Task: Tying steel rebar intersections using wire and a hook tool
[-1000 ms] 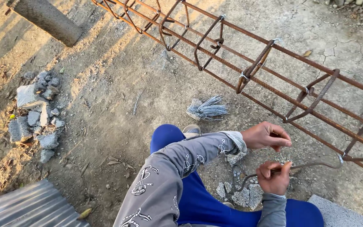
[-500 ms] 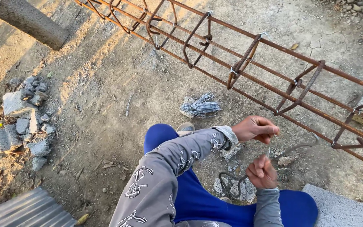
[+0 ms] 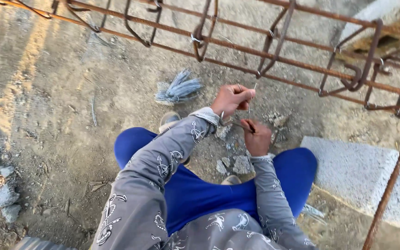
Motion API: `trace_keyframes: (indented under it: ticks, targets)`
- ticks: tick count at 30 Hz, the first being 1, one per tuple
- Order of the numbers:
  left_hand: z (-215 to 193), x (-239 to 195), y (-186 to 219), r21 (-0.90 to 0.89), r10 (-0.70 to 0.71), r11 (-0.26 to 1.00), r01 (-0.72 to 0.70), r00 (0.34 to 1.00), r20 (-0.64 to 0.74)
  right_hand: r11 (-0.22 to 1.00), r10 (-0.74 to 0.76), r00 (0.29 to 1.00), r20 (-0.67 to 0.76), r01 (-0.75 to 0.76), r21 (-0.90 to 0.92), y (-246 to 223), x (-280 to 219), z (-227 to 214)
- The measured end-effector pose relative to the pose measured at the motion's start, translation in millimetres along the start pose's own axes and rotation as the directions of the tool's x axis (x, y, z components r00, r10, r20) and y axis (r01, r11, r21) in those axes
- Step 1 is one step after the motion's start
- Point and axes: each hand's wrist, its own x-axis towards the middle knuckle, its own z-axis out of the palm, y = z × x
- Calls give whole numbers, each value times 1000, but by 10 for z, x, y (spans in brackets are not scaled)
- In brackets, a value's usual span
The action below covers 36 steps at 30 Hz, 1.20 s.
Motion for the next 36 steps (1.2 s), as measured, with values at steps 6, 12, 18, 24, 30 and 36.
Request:
trace_keyframes:
  ticks: [6,12,18,24,30,36]
  targets:
    - [59,-66,172,-57,57,997,-51,992,115,686,181,904,387,-398,610,492,-221,32]
    - [149,-222,314,-224,21,974,47,956,294,-310,-59,793,606,-592,744,635,-386,138]
    - [167,-302,221,-146,25,989,28,937,349,-358,-233,819,525,-574,737,728,-471,134]
    - [152,-294,420,46,161,981,-186,929,333,23,10,873,487,-487,873,557,-236,144]
    - [41,-136,205,308,433,849,-430,899,64,968,116,992,-50,-102,228,168,-48,37]
    - [81,-149,190,190,337,919,-344,939,71,759,355,915,194,-403,512,317,-176,14]
